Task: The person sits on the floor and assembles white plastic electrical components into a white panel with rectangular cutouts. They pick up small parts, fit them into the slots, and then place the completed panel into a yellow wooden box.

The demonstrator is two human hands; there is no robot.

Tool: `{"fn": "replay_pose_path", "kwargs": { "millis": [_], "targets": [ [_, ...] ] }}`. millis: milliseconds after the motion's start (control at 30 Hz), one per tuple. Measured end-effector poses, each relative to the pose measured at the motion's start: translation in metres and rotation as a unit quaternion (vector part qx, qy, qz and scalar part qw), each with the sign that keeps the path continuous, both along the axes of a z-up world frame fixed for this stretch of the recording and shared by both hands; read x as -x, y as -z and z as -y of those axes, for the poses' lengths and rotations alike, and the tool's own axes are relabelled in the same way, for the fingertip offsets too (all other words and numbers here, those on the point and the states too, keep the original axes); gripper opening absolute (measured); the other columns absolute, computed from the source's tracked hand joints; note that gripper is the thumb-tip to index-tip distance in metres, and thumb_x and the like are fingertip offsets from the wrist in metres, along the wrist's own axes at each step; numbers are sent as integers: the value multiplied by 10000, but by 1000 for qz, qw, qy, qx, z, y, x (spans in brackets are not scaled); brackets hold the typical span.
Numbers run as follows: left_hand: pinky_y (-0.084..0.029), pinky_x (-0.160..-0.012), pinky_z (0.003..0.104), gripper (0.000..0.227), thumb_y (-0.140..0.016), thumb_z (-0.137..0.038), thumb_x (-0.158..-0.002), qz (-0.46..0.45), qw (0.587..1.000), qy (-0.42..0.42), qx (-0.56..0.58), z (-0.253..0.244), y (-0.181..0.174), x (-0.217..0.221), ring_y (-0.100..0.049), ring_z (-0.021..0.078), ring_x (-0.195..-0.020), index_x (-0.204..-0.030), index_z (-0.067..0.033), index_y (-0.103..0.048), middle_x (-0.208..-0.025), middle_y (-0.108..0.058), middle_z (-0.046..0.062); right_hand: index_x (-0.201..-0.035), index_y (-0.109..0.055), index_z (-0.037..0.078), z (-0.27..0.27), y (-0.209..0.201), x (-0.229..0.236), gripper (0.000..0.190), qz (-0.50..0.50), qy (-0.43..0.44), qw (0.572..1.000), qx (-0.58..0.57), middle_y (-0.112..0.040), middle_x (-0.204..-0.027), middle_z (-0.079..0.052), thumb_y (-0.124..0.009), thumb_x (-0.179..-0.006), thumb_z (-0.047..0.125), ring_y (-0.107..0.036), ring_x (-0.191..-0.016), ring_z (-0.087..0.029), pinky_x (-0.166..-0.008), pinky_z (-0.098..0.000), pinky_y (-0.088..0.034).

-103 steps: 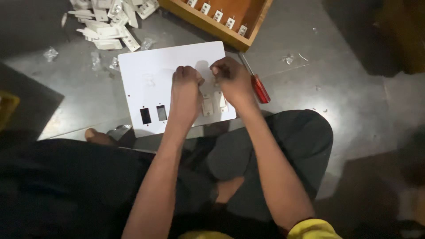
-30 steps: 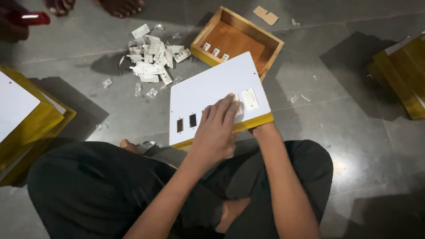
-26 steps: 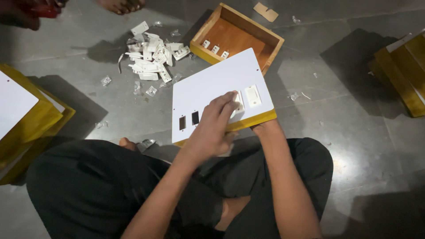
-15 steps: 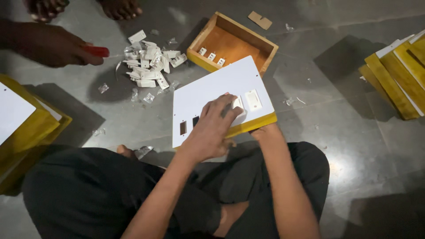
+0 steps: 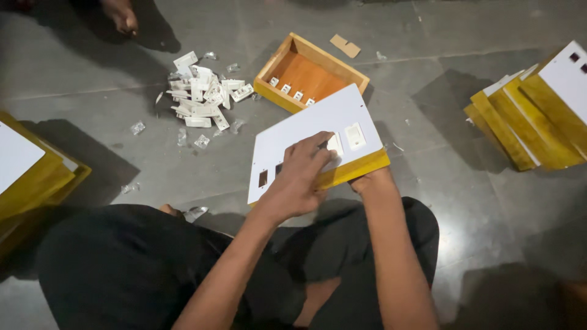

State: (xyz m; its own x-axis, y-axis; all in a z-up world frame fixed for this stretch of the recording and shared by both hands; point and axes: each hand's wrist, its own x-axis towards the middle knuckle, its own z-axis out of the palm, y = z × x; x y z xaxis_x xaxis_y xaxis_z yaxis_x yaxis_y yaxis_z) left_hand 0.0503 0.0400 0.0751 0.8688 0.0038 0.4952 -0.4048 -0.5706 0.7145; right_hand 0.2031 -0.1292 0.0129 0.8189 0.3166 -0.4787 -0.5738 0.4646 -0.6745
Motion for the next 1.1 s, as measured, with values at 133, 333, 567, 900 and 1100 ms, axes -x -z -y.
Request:
{"fn": "replay_pose_path", "kwargs": {
  "millis": [133, 333, 567, 900, 1100],
  "targets": [
    [-322, -1135, 525, 761, -819, -55, -584, -7, 1000, 7, 25, -7, -10, 1, -404, 435, -1390, -1282, -48, -514, -1471, -449, 235, -1294, -626, 53, -10, -30, -4, 362, 59, -27, 998, 16, -723, -1173, -110, -575, -1008, 269, -719, -1037, -245, -874, -401, -613],
    [-419, -1144, 432, 746, -818, -48, -650, 3, 970, -3, 245, -26, -13, 7, -518, 353, -1357, -1309, -58, -468, -1417, -524, 190, -1337, -576, 82, -61, -72, 10, 357, 225, -71, 960, 153, -713, -1169, -67, -578, -1004, 209, -707, -1036, -180, -859, -341, -594],
    [-510, -1089, 375, 670, -829, 43, -746, -5, 870, 19, 492, -54, 3, 11, -620, 233, -1220, -1266, -84, -427, -1271, -619, 130, -1204, -657, -32, -96, -65, 33, 232, 272, -187, 878, 347, -712, -1076, -174, -589, -990, 26, -673, -861, -260, -697, -406, -515],
    [-512, -691, 344, 728, -835, 0, -664, -196, 765, -19, 613, -42, 45, -11, -607, 207, -828, -1270, -129, -453, -968, -610, 75, -1117, -525, 22, -51, -2, 27, 120, 281, -147, 933, 170, -690, -995, -125, -592, -1018, 12, -691, -876, -195, -769, -324, -577],
    [-524, -789, 338, 685, -832, 55, -670, -168, 772, 70, 609, -39, 50, -18, -595, 167, -917, -1207, -125, -447, -990, -574, 42, -1033, -591, 41, -34, 12, 20, 72, 304, -136, 929, 160, -611, -915, -13, -636, -998, -3, -560, -754, -87, -649, -236, -448]
  ]
}}
